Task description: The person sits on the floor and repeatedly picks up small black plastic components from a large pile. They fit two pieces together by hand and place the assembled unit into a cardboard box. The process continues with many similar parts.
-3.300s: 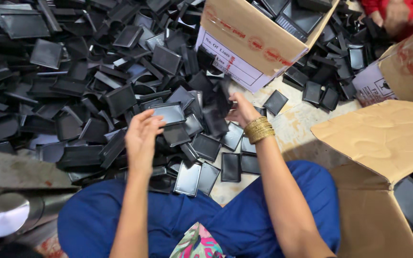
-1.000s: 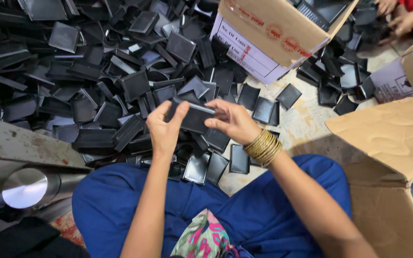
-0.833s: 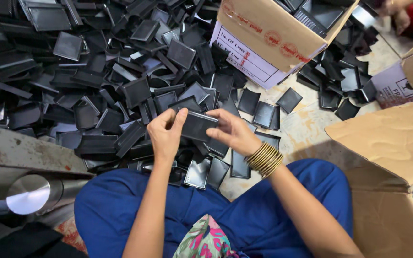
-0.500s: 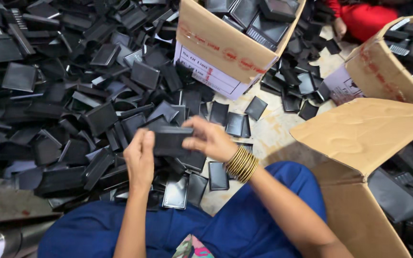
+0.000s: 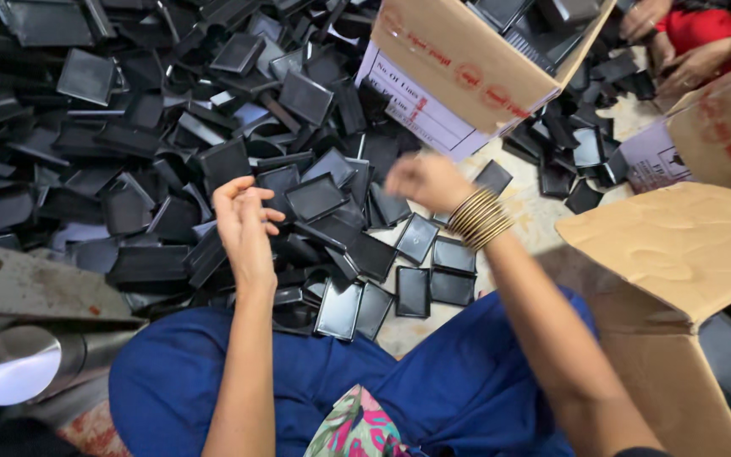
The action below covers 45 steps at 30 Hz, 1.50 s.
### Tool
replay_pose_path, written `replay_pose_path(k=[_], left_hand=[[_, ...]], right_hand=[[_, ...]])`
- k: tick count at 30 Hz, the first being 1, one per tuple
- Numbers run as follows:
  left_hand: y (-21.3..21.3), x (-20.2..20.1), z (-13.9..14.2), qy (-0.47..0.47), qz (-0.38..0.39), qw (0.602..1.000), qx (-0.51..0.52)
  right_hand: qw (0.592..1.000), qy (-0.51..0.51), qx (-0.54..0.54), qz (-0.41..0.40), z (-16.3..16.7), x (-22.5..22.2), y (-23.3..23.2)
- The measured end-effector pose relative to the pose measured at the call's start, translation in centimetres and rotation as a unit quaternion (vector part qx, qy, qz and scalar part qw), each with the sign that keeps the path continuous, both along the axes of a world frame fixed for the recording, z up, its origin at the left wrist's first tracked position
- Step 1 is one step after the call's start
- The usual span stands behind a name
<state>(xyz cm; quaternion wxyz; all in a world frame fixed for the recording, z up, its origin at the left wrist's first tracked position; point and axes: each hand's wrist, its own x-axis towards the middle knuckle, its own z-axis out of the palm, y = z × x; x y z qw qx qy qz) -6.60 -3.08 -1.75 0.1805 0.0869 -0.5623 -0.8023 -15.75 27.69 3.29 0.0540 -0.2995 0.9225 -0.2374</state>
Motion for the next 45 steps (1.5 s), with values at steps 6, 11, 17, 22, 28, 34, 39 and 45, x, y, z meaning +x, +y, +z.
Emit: replay_pose_path(k=[6, 11, 17, 22, 28, 34, 39, 45], left_hand=[[1.0, 0.2, -0.1, 0.003, -0.043, 0.999, -0.024], [1.6, 0.5, 0.2, 0.024, -0.072, 0.997, -0.031], [5.4, 2.1, 0.5, 0.074, -0.201, 0.977, -0.005], [9.0, 2.2, 0.2, 0.030, -0.226, 0.946, 0.231], [4.9, 1.9, -0.3, 0.075, -0.172, 0.935, 0.300], [4.1, 2.0, 0.0, 0.015, -0.229, 0.842, 0.487], [3.8, 2.3, 0.7, 0.013, -0.211, 0.850, 0.483], [5.5, 1.7, 0.1, 0.066, -0.167, 0.912, 0.368]], right_hand=[[0.972, 0.008, 0.224, -0.070, -11.9, 6.6, -3.7], [0.936, -0.015, 0.276, -0.220, -8.1, 2.1, -0.3], [0.956, -0.050, -0.154, -0.246, -0.4, 4.6, 1.0], [0.894, -0.238, -0.380, -0.026, -2.4, 4.8, -3.4], [0.974, 0.083, -0.036, -0.207, -9.5, 0.9, -0.9], [0.956, -0.048, 0.038, -0.286, -12.9, 1.3, -0.4], [0.926, -0.168, -0.200, -0.273, -7.2, 1.5, 1.1], [0.890, -0.231, -0.381, -0.095, -1.4, 7.3, -5.6]])
